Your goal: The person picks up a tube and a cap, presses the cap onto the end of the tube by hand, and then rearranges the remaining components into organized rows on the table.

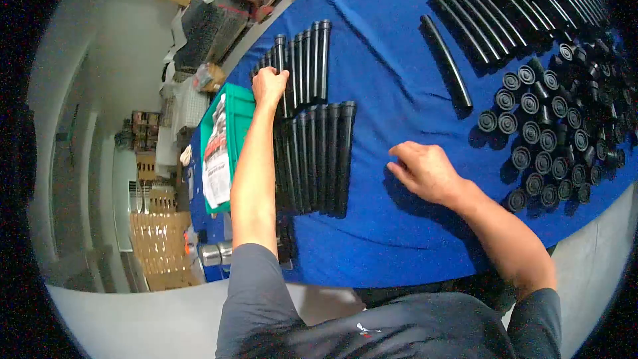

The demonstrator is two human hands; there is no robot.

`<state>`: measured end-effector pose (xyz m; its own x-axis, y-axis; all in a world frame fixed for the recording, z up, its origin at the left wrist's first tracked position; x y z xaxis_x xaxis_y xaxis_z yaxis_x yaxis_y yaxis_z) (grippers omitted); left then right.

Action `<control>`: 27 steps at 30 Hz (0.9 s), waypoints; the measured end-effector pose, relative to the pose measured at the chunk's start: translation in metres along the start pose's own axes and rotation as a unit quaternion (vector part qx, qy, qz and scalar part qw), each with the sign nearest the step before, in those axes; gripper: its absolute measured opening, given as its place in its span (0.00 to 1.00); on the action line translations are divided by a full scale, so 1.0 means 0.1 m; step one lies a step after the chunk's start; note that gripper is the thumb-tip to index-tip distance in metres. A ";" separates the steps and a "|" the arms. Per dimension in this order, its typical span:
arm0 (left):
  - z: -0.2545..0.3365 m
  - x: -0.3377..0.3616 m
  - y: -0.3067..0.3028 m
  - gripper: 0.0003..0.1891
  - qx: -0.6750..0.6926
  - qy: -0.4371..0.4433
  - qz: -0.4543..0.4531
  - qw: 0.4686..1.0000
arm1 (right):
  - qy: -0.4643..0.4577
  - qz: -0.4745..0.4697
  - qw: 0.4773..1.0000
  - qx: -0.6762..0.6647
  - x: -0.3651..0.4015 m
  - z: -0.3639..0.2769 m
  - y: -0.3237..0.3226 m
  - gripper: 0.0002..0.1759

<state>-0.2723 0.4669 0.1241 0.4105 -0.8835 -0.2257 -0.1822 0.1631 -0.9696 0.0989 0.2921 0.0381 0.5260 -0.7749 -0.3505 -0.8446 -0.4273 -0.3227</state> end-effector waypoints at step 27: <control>-0.04 -0.20 0.36 0.22 -0.042 -0.017 -0.005 0.999 | 0.007 -0.008 1.000 -0.006 0.01 0.04 0.02 0.12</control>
<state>-0.2901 0.4884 0.0941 0.4426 -0.8693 -0.2200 -0.2517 0.1150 -0.9609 0.0980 0.2922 0.0337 0.5388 -0.7736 -0.3335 -0.8369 -0.4461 -0.3172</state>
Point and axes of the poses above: each hand's wrist, its own x-axis away from the middle knuckle, its own y-axis out of the palm, z = x × y, the point moved 8 cm from there along -x, towards the middle knuckle, and after that the axes turned 6 degrees about -x, right-handed, at the moved point
